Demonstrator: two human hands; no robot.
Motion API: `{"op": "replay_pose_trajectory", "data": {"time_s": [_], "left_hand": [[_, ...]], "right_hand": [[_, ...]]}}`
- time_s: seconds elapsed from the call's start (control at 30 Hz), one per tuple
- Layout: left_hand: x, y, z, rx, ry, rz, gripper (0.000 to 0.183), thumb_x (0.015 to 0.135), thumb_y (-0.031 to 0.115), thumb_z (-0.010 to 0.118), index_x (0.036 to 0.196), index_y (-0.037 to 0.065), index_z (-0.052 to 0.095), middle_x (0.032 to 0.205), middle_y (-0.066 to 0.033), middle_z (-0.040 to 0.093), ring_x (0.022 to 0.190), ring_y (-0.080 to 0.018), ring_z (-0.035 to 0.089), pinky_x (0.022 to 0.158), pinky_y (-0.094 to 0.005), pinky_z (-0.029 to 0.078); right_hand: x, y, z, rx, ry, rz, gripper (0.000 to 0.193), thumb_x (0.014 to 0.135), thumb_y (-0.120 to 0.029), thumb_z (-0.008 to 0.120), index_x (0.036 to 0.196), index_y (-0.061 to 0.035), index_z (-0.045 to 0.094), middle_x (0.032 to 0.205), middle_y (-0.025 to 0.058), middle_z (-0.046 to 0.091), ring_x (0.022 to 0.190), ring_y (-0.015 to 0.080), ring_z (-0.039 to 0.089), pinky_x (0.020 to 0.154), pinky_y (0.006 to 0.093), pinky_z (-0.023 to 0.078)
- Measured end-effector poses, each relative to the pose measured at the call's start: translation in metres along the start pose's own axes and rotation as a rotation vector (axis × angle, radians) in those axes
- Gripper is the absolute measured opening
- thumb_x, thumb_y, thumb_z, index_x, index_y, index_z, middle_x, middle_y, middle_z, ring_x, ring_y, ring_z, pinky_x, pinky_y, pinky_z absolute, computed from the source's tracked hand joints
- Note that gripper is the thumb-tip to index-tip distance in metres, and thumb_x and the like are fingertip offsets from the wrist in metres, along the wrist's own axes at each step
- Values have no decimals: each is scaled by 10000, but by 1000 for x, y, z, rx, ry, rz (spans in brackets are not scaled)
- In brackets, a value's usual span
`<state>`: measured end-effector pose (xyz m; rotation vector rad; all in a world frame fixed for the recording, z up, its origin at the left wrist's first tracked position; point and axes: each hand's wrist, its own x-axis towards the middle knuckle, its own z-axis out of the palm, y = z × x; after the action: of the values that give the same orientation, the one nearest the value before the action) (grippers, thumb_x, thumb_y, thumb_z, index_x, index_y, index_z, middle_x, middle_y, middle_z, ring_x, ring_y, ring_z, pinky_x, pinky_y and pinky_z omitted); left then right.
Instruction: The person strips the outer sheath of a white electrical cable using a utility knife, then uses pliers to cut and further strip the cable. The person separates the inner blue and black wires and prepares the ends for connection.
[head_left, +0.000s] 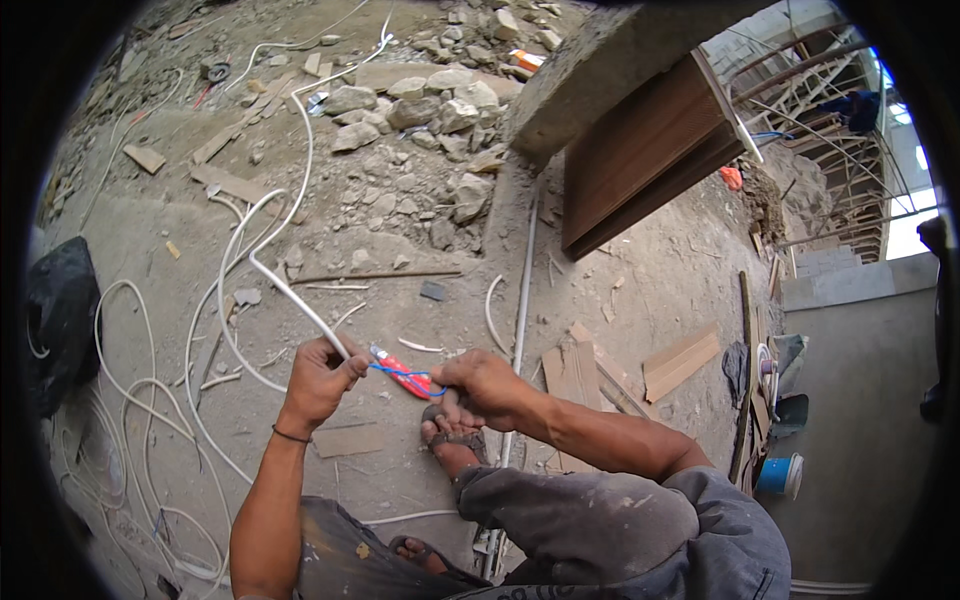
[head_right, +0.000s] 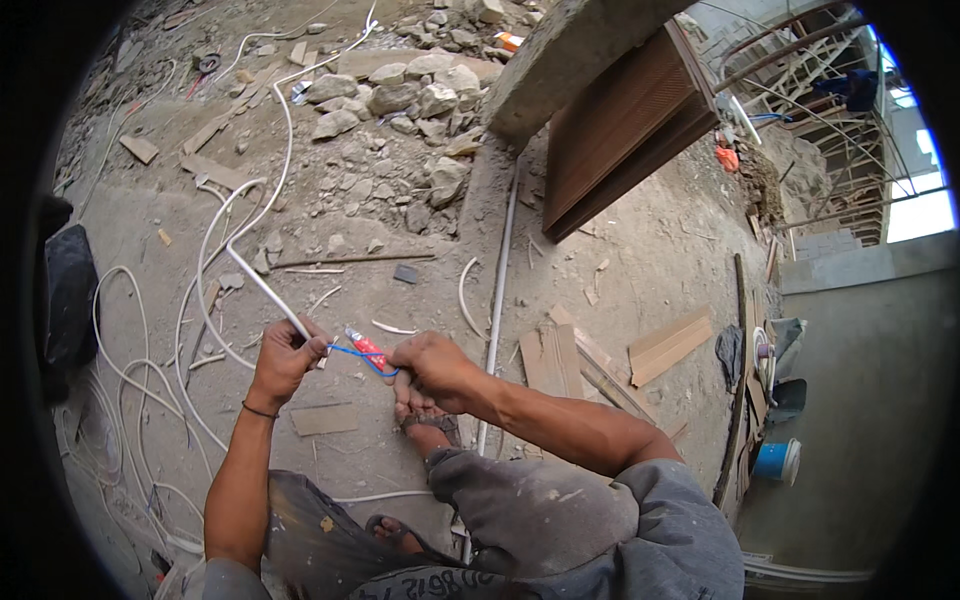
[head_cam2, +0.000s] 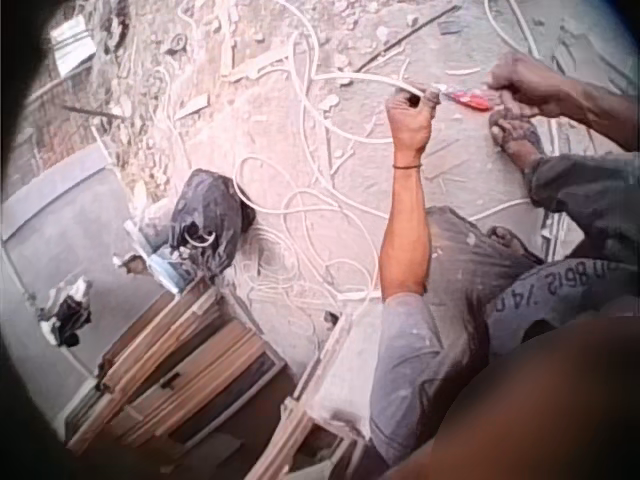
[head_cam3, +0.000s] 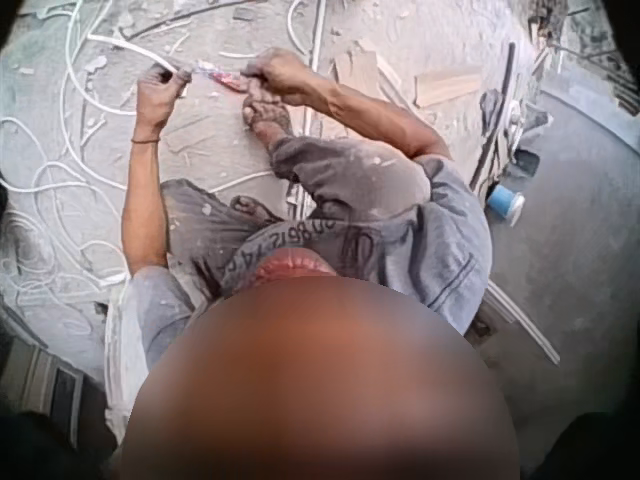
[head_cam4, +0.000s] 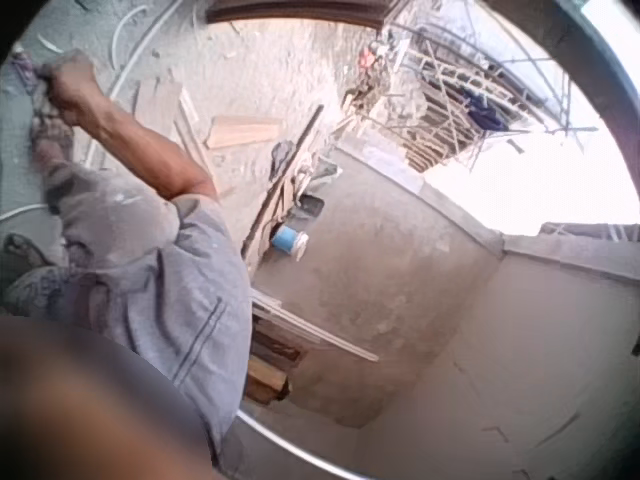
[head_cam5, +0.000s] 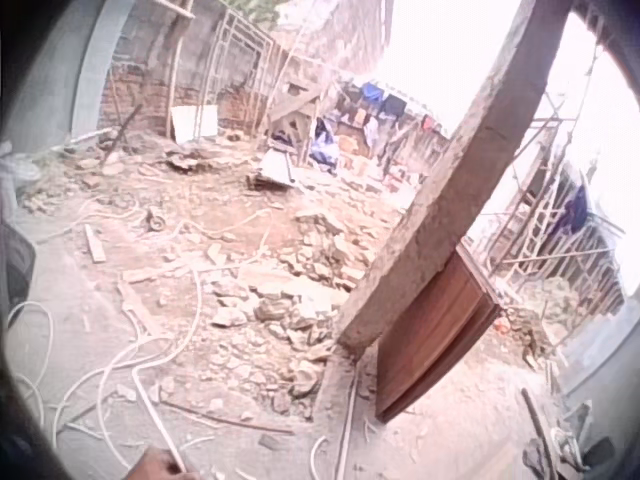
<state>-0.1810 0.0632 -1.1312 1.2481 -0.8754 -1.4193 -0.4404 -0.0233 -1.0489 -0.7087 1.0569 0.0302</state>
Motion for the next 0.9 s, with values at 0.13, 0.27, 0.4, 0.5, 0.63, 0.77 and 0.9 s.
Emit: {"op": "replay_pose_trajectory", "data": {"time_s": [0.13,0.27,0.4,0.5,0.63,0.77,0.9], "left_hand": [[0,-6,-5,44,-17,14,218,973,228,796,905,31,730,752,13,657,651,-52,543,576,-238,432],[2,-8,-7,-142,45,-59,218,982,217,786,939,16,714,756,8,644,646,-53,520,558,-233,409],[5,-9,-2,-107,19,-123,204,984,193,781,963,3,710,770,1,648,644,-53,521,553,-235,410],[4,-10,2,-98,-3,-139,195,987,181,776,982,-3,711,772,0,651,643,-55,528,559,-239,426],[0,-9,-4,72,-11,45,198,994,182,766,991,-8,707,769,-7,657,642,-57,537,568,-235,443],[-3,-1,-25,8,237,-8,174,1004,159,747,961,-2,698,761,-15,663,623,-53,533,550,-224,431],[-3,3,-29,-90,215,-139,125,1009,112,725,954,6,687,765,-18,665,601,-47,519,525,-219,407]], "right_hand": [[3,5,-4,180,-14,-39,336,1098,-215,536,950,60,662,601,152,653,417,163,567,387,271,450],[8,18,3,-1081,431,-1147,525,873,-85,834,1332,-1,594,1040,162,735,831,279,724,737,385,600],[16,14,1,-1439,379,-1349,597,787,-62,826,1326,15,581,1140,160,686,845,314,665,724,415,553],[21,9,-10,-1453,305,-1375,489,836,-66,833,1283,-15,640,1009,136,716,759,291,655,619,391,518],[25,13,-23,280,62,-72,162,1018,-144,692,999,17,691,703,127,688,455,180,549,425,291,444],[20,23,-22,199,151,-75,279,1060,-214,643,959,43,680,686,130,698,461,147,591,428,245,463],[17,22,-5,-1017,511,-1217,367,937,-152,785,1236,3,640,1047,188,721,808,287,701,689,369,569]]}}
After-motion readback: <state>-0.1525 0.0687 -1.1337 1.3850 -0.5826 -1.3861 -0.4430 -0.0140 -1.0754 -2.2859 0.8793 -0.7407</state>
